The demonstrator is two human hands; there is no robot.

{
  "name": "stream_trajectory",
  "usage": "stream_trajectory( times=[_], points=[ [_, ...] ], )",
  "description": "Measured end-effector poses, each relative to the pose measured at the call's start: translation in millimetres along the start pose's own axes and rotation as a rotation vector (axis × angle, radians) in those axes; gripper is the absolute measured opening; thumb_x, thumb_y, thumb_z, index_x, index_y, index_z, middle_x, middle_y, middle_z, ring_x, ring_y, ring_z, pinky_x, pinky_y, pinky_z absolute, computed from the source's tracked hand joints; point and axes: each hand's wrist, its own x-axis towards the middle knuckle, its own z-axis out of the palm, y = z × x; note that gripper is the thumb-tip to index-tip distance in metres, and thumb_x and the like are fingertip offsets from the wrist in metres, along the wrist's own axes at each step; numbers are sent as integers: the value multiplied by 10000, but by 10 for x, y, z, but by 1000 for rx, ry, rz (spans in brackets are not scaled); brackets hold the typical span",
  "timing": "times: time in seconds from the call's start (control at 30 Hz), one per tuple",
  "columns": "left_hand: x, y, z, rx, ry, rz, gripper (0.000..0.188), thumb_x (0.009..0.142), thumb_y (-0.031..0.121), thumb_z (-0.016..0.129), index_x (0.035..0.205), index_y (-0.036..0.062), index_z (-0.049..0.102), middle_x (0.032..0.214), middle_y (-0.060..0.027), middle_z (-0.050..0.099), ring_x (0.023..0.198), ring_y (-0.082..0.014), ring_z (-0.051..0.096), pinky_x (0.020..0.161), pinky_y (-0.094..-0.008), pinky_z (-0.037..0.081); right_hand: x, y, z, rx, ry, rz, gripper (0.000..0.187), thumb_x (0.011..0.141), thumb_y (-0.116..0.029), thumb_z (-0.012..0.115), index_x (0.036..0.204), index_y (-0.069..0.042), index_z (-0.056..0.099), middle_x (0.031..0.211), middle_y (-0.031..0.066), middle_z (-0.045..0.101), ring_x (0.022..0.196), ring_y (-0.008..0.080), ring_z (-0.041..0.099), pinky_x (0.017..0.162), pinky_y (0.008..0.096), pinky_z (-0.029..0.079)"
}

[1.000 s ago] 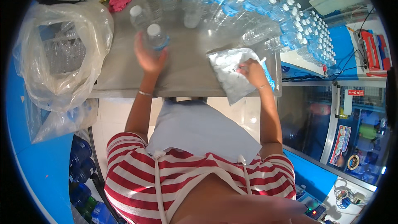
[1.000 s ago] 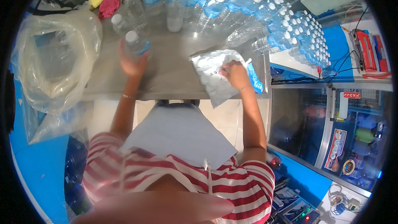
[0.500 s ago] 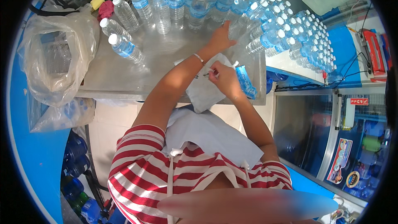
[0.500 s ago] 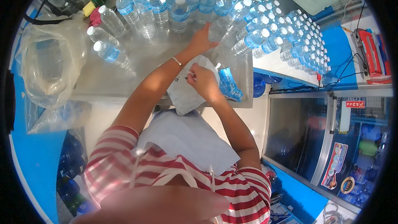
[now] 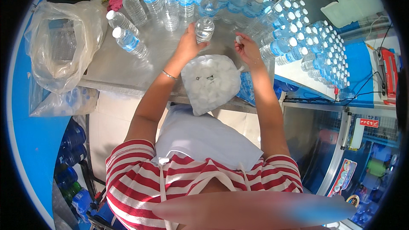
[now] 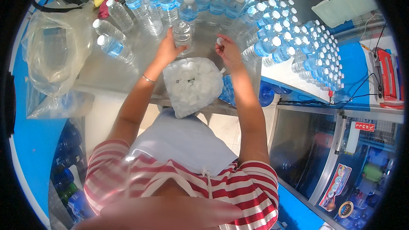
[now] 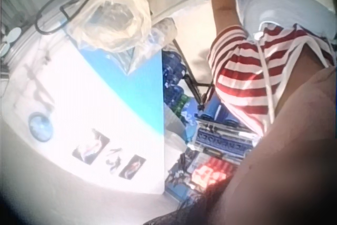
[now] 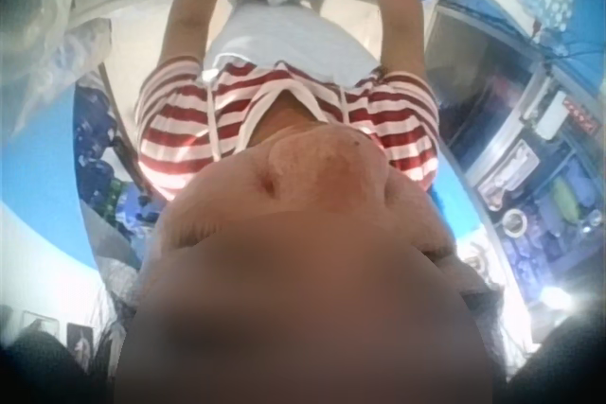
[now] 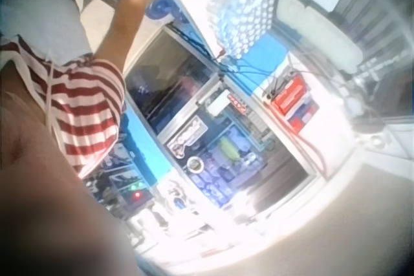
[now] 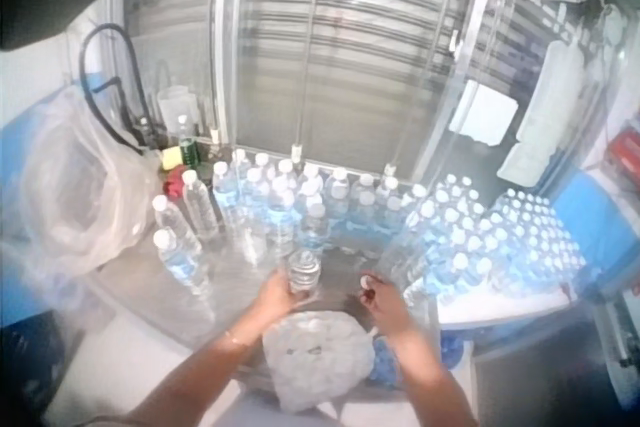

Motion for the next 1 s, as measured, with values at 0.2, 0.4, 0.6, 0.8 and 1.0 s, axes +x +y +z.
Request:
stream_trajectory(
  times=[0.2,0.4,0.6,0.8,1.0],
  points=[
    [-168,420,60,269,-482,133,207,840,184,600,755,9,669,932,-199,662,933,-374,642,833,-472,503,-166,-360,21,-23,-25,70,355,926,-18,465,1270,52,516,898,108,623,774,173,612,646,281,517],
    [316,637,1259,-99,-131,249,591,771,222,707,1250,-28,469,1177,-252,553,1049,-409,565,888,-479,469,-757,-731,397,-1645,60,-437,384,883,-35,515,1261,-62,583,1027,182,640,931,306,648,766,399,520],
    [665,903,1737,-183,-119,247,829,756,231,734,1420,-9,299,1381,-252,410,1252,-413,437,1027,-475,396,-612,-606,1325,-1365,45,-1230,309,839,-69,616,1146,-87,633,1078,144,594,982,335,610,815,424,514],
    [499,530,1754,-220,-9,367,861,758,323,743,1424,-2,305,1409,-236,392,1295,-417,393,1072,-481,336,-304,-300,1473,-1211,-144,-1115,355,872,-125,648,1219,-62,605,1249,131,571,1052,331,596,904,393,487],
    [205,174,1599,-73,230,508,825,787,406,695,1399,-17,339,1376,-213,412,1277,-382,398,1093,-447,281,-184,-160,1397,-1106,-83,-1257,387,880,-172,659,1252,-83,598,1278,123,586,1085,333,593,917,388,489]
  ],
)
